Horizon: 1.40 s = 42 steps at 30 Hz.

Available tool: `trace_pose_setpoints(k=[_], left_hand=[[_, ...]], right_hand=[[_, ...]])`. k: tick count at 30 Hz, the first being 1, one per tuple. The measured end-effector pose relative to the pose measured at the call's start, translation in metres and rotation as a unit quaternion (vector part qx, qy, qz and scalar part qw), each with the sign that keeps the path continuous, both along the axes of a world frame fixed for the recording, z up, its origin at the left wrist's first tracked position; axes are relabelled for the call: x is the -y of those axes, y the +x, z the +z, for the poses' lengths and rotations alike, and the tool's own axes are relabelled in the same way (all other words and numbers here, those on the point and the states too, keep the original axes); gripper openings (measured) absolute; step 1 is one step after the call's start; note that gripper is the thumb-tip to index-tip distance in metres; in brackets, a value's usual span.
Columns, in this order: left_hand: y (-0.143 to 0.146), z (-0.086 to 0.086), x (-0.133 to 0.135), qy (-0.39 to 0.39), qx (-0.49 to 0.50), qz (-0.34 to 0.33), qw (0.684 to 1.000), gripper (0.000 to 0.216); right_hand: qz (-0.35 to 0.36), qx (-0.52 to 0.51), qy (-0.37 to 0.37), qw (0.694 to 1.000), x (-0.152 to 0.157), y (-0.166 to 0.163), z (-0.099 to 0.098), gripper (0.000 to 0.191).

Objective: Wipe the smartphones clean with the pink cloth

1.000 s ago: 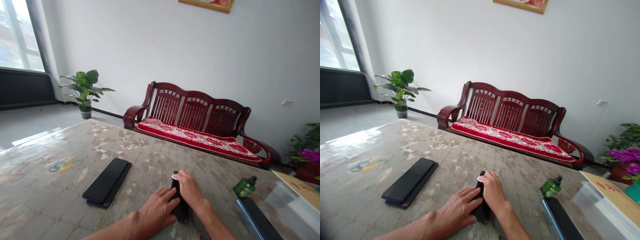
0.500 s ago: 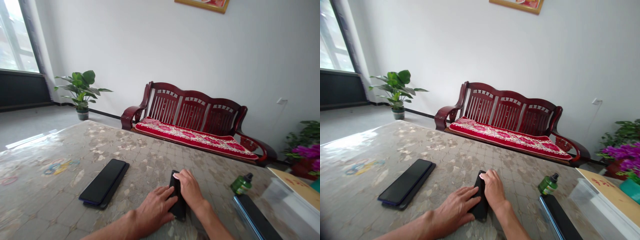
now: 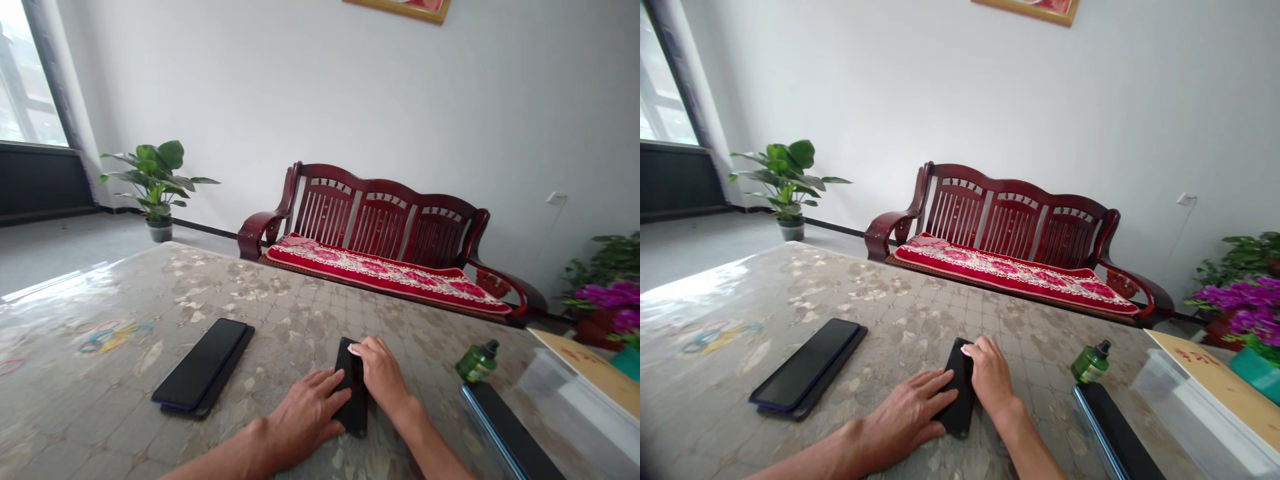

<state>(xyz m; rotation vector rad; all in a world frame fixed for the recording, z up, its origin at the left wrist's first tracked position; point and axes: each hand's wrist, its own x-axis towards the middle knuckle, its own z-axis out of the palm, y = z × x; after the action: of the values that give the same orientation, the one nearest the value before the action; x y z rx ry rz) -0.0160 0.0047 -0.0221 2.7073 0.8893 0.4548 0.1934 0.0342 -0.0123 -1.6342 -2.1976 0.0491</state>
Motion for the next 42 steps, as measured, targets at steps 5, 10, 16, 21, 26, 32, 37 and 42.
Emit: trace_pose_setpoints(k=[5,10,16,21,26,32,37,42], left_hand=[[-0.001,0.002,-0.001,0.002,-0.005,-0.004,1.000,0.045],[0.001,0.006,-0.001,-0.005,-0.015,-0.008,1.000,0.048],[-0.004,0.012,0.000,-0.012,-0.045,-0.005,0.999,0.056],[0.002,0.005,0.004,0.009,-0.031,0.024,0.999,0.047],[0.027,-0.013,0.013,0.007,-0.030,0.111,0.993,0.060],[0.038,-0.016,0.016,-0.004,-0.048,0.151,0.987,0.059],[0.033,-0.023,0.014,0.023,-0.048,0.111,0.992,0.062],[0.023,-0.017,0.007,0.052,-0.033,0.082,0.995,0.042]], right_hand=[[-0.007,-0.002,0.005,1.000,0.010,-0.001,0.001,0.036],[0.053,-0.010,-0.034,0.998,0.034,0.000,0.012,0.039],[0.009,-0.140,-0.044,0.989,0.003,0.016,0.004,0.030],[-0.010,-0.247,0.018,0.969,-0.026,0.022,-0.014,0.029],[0.009,-0.300,0.033,0.953,-0.031,0.019,-0.024,0.025],[0.011,-0.304,0.032,0.952,-0.029,0.016,-0.027,0.025],[0.011,-0.303,0.038,0.952,-0.027,0.017,-0.026,0.026],[-0.006,-0.321,0.048,0.946,-0.021,0.016,-0.024,0.026]])
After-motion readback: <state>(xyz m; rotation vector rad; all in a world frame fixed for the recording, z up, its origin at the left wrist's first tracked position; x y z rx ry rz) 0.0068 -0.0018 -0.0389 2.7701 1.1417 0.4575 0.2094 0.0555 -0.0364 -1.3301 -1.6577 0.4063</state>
